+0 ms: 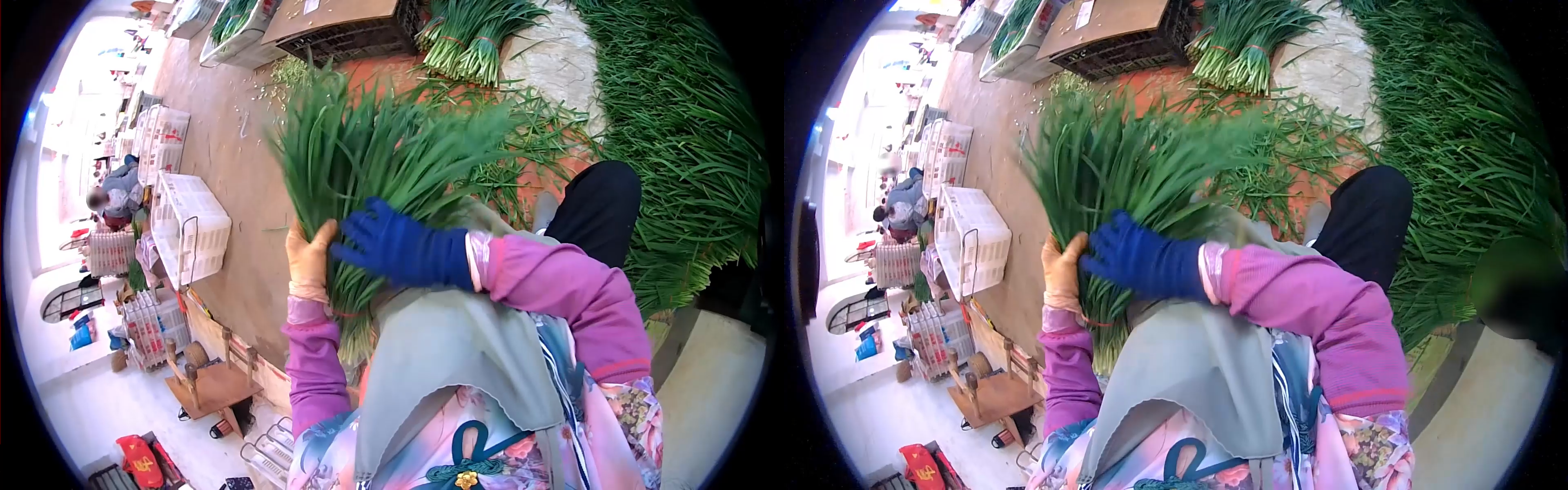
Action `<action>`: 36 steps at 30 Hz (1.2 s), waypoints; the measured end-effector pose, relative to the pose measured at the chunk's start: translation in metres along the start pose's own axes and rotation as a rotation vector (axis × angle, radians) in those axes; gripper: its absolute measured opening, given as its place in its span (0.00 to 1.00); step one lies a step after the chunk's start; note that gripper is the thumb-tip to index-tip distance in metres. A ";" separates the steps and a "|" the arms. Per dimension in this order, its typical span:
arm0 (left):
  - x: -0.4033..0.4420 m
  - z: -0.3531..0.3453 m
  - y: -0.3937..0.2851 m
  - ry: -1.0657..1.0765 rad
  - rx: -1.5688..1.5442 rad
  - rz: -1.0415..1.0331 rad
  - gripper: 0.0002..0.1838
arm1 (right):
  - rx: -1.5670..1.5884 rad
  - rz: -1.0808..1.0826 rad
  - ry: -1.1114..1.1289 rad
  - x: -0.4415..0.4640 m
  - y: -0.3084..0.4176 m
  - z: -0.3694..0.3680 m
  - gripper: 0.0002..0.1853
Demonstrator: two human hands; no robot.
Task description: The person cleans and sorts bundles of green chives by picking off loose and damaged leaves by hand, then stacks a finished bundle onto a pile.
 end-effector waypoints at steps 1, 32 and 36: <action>0.001 -0.002 -0.007 -0.051 -0.105 0.028 0.18 | 0.006 0.006 0.004 -0.003 -0.005 -0.002 0.20; -0.016 -0.017 0.002 -0.141 -0.444 0.227 0.14 | 0.161 -0.096 0.076 -0.020 -0.023 0.020 0.21; -0.017 -0.006 0.010 -0.115 -0.396 0.170 0.14 | 0.189 -0.105 -0.118 -0.017 -0.044 0.051 0.14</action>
Point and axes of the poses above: each hand's wrist, its own x-axis towards the middle knuckle, its own z-axis out of the back of the hand, y = z × x, the point moved 3 cm from there along x, towards the middle knuckle, and after that the axes turned 4 degrees about -x, right-handed, at the moved point
